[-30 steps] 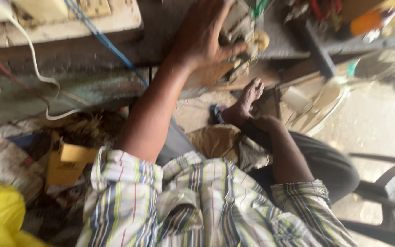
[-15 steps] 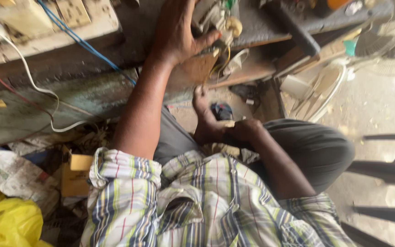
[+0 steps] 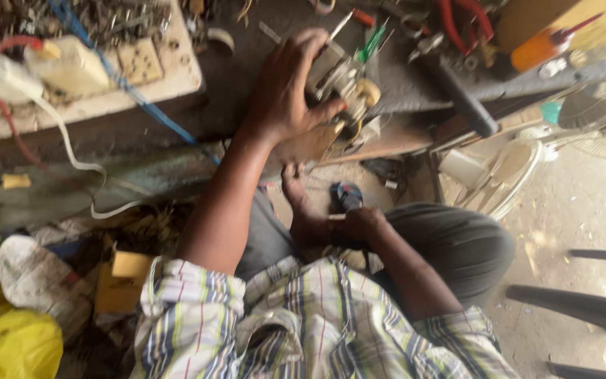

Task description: The person is repairing a small electric motor on a cluttered workbench. They use a screwdriver to adjust internal components and a hammer to tap the motor housing, while manipulating wires and the motor shaft.

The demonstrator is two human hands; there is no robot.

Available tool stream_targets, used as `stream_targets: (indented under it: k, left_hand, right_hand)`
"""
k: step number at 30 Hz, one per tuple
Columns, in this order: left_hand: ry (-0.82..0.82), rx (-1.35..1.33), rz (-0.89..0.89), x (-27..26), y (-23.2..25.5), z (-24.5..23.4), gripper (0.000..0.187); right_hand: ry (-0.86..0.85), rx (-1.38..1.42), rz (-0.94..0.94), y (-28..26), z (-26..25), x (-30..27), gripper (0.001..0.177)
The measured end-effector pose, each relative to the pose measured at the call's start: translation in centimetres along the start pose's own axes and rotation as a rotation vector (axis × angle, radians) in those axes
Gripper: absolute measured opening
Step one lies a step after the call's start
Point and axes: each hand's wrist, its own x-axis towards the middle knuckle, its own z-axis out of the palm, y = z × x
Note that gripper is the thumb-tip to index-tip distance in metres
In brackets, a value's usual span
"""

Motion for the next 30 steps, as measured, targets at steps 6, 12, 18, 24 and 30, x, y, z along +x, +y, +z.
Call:
stream_targets:
  k: [6,12,18,24,30]
  left_hand:
    - [-0.036,-0.004,-0.06,0.1,1.5,-1.1,0.094]
    - [-0.046,-0.056,-0.08,0.6,2.0,-1.6,0.093]
    - [-0.028,-0.095,-0.094,0.6,2.6,-2.2,0.09]
    - [-0.003,-0.064,-0.059,0.9,2.6,-2.1,0.089]
    - [-0.022,-0.064,-0.058,1.6,2.8,-2.7,0.086]
  right_hand:
    - [0.017,0.468,-0.208,-0.2,-9.8,-7.8,0.046]
    - [0.834,0.632,-0.573,4.3,-25.5,-16.9,0.033]
    - [1.087,0.371,-0.582,1.3,-38.1,-10.1,0.021]
    - [1.068,0.316,-0.583,-4.3,-44.3,2.0,0.037]
    - [0.879,0.036,-0.397,-6.9,-45.3,7.7,0.042]
